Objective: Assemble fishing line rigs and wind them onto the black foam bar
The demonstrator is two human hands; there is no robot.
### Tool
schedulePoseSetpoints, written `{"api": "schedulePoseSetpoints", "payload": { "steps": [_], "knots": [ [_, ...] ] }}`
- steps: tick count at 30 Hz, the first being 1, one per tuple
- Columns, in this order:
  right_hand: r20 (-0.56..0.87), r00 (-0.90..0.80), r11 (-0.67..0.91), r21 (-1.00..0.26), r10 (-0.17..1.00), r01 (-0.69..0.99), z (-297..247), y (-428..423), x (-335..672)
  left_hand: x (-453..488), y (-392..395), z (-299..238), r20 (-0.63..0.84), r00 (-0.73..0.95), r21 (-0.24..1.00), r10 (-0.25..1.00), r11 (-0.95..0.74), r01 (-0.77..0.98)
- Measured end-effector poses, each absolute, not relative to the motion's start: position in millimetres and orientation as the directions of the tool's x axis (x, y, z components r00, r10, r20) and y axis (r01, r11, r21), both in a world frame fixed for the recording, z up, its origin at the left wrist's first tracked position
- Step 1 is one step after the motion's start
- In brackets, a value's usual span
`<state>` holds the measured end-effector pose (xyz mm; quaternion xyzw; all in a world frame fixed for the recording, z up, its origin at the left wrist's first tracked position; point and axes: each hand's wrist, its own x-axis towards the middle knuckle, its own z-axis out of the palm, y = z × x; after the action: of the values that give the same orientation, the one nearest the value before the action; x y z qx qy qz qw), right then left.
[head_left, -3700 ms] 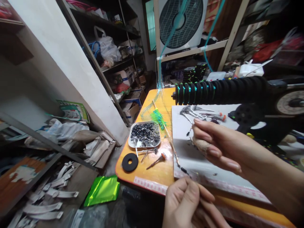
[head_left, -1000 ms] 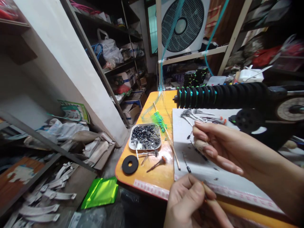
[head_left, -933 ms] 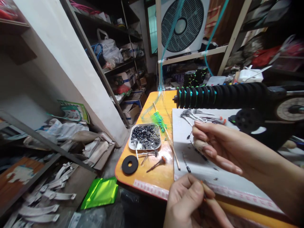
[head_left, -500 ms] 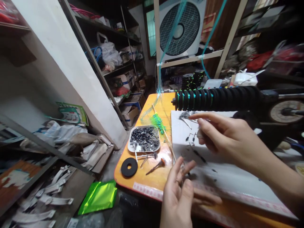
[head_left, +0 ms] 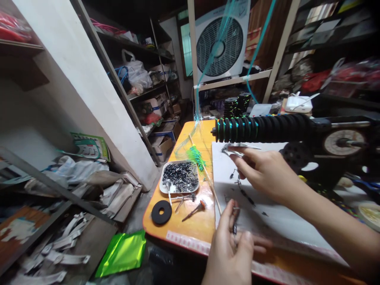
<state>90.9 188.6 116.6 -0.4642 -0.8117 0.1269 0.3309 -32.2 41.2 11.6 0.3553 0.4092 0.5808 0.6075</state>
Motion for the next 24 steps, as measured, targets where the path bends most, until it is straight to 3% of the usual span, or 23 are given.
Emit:
{"api": "schedulePoseSetpoints", "payload": {
  "steps": [5,9,14,20,24],
  "knots": [
    [0.120,-0.354,0.336,-0.684,0.927,0.647,129.1,181.5,92.9,-46.4,40.8,18.6,-0.190,0.034,0.949,0.981,0.192,-0.249],
    [-0.011,-0.386,0.220,-0.805,0.923,0.550,133.6,173.8,98.4,-62.4,37.9,30.0,-0.198,-0.005,0.974,0.980,0.197,-0.108],
    [-0.053,-0.414,0.172,-0.857,0.909,0.486,131.6,170.6,101.1,-81.1,51.7,53.5,-0.143,-0.161,0.990,0.977,0.139,-0.037],
    [-0.065,-0.428,0.153,-0.877,0.901,0.455,127.8,173.0,102.3,-70.0,51.8,47.1,-0.155,0.027,0.970,0.988,0.157,-0.184],
    [-0.055,-0.436,0.157,-0.887,0.898,0.435,125.2,175.5,104.4,-57.6,39.9,45.0,-0.080,-0.028,0.982,0.996,0.084,0.169]
  ]
}}
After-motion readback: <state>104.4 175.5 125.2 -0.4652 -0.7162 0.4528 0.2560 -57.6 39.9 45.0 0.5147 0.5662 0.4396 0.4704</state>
